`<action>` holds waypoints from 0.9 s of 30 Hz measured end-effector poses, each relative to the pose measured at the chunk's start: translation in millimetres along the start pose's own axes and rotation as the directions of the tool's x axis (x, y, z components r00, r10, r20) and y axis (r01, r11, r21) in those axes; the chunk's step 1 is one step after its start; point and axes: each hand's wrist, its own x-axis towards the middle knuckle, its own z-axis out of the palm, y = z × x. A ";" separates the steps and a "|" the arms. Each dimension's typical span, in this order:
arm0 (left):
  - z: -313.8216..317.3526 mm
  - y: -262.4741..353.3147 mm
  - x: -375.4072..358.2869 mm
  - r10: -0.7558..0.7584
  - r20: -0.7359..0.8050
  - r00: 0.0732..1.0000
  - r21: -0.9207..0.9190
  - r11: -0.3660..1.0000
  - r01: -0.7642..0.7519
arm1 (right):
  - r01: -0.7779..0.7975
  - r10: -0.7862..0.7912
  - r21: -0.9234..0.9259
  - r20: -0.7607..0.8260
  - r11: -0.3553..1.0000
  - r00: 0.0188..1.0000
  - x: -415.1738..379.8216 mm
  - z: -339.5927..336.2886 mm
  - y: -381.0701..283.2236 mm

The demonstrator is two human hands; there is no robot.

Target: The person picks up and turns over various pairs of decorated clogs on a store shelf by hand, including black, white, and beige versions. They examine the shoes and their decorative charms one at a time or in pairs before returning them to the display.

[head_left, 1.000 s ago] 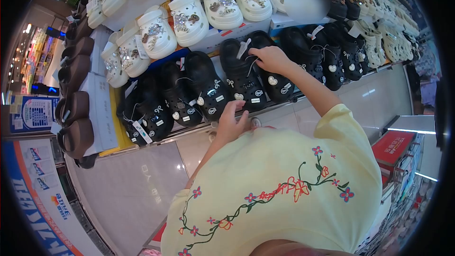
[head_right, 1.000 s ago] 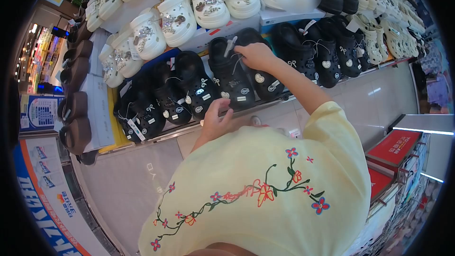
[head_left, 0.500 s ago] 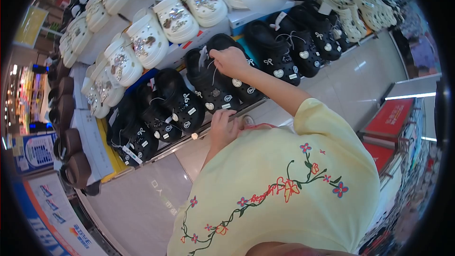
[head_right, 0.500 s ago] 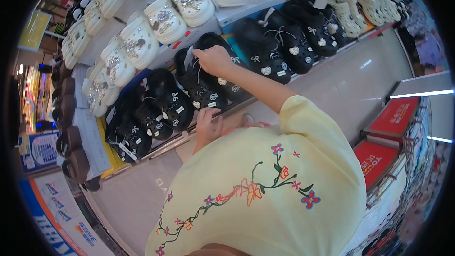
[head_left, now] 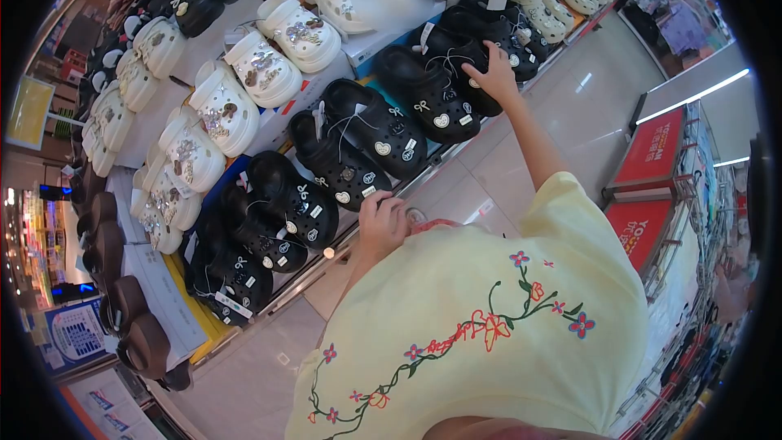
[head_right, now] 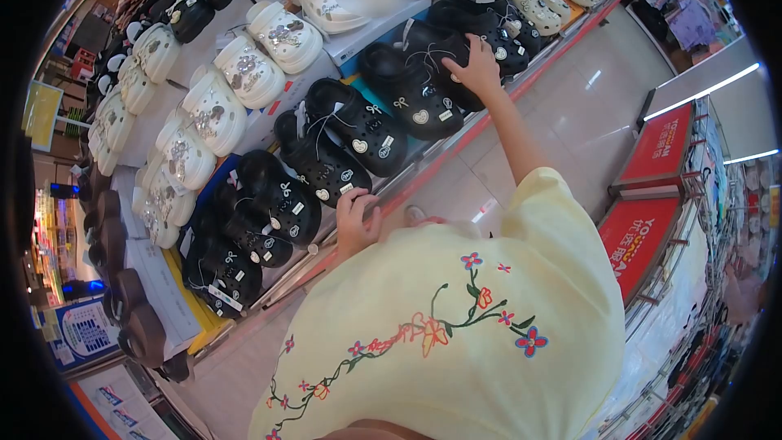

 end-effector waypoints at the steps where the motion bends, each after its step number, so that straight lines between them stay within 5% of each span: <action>1: -1.7 0.1 -2.4 0.003 0.008 1.000 -0.015 1.000 -0.003 | -0.122 0.131 -0.076 0.135 0.990 0.982 -2.0 2.6 10.5; 21: -6.8 7.7 -23.3 0.039 0.106 0.994 -0.154 0.988 -0.022 | -0.064 0.071 -0.032 0.327 0.997 0.942 5.0 19.2 23.2; 24: -1.6 13.9 -16.2 0.051 0.086 0.995 -0.149 0.988 -0.038 | -0.026 0.009 0.071 0.231 0.997 0.973 1.7 21.1 32.1; 27: 5.0 17.5 -8.2 0.049 -0.006 0.999 -0.071 0.996 -0.049 | 0.165 -0.154 0.315 -0.061 0.935 0.986 1.7 15.1 51.5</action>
